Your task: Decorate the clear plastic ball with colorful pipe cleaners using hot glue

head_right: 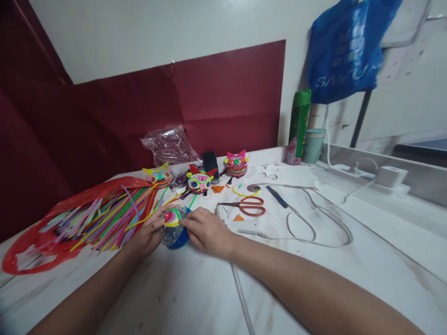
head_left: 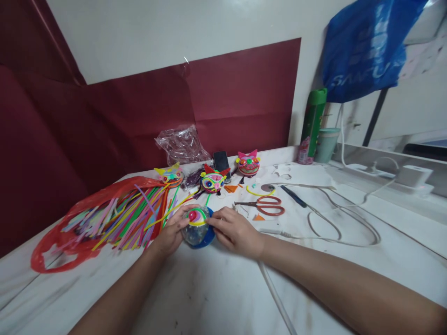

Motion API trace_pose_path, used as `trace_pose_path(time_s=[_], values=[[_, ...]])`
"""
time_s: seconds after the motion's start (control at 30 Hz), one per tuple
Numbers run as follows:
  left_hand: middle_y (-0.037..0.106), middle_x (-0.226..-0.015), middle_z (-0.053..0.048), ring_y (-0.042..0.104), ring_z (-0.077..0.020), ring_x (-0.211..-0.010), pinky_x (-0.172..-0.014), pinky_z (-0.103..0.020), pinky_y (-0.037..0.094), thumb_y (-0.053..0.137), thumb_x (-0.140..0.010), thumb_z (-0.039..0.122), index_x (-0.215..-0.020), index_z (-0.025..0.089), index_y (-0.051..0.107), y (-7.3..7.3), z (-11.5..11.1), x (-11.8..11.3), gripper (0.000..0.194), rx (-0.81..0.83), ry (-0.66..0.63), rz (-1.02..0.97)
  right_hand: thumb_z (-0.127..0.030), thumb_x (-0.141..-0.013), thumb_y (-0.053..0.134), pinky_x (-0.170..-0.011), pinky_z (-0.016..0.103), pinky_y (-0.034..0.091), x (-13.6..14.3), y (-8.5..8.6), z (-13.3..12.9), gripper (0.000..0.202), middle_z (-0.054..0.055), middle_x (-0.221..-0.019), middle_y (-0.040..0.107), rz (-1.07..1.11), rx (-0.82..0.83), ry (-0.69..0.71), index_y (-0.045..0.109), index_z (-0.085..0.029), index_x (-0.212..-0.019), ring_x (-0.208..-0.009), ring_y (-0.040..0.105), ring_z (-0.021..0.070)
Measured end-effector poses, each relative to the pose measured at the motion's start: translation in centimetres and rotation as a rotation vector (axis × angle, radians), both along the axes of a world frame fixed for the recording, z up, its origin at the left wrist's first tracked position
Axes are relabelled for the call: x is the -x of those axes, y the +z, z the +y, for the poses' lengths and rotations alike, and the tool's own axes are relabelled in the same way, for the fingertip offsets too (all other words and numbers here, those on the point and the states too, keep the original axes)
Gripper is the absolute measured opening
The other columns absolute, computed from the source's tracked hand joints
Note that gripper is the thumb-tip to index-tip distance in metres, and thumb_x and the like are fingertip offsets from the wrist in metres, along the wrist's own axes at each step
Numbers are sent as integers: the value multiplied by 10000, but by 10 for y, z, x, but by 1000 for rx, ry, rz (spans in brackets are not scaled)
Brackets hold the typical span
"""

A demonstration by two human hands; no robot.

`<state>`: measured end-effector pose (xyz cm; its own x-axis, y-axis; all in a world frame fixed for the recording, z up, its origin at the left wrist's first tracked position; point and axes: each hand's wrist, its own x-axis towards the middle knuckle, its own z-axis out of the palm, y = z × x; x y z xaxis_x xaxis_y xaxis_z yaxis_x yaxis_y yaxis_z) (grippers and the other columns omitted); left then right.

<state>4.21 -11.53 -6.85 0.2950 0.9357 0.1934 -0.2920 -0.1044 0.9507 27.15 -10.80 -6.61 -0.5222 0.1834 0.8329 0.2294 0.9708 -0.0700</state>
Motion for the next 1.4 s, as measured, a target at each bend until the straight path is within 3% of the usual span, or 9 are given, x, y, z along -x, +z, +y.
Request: trace_pose_path(time_s=[0.27,0.67,1.0,1.4], values=[[660,-1151,-105,644,-276,-1014,-897,-379,476,698,-738,263,-1281,202,513,2,-3,-5,576,2,20,-21,-106,-882,465,-755,375,497,2,-6,2,276,126,-958,607,13,18,-10,608,-176,-1107,-875,512,230],[661,-1145,-96,639,-272,-1014,-866,-356,485,709,-737,245,-1165,187,588,7,-8,-9,449,17,56,-34,-135,-862,491,-797,453,481,1,-12,6,286,156,-1085,590,-45,2,-45,592,-174,-1127,-976,495,268],[661,-1142,-97,644,-265,-988,-861,-363,484,701,-751,252,-1252,209,540,3,-7,-9,528,27,57,-29,-140,-880,471,-805,460,481,0,-12,4,301,145,-1097,588,-50,16,-56,565,-190,-1161,-988,503,267],[654,-1152,-99,621,-275,-1017,-819,-329,473,723,-716,269,-1191,197,600,10,-9,-8,496,-67,138,95,-131,-882,474,-814,467,484,0,-11,4,278,158,-1119,602,-71,32,-52,581,-174,-1135,-1010,502,272]])
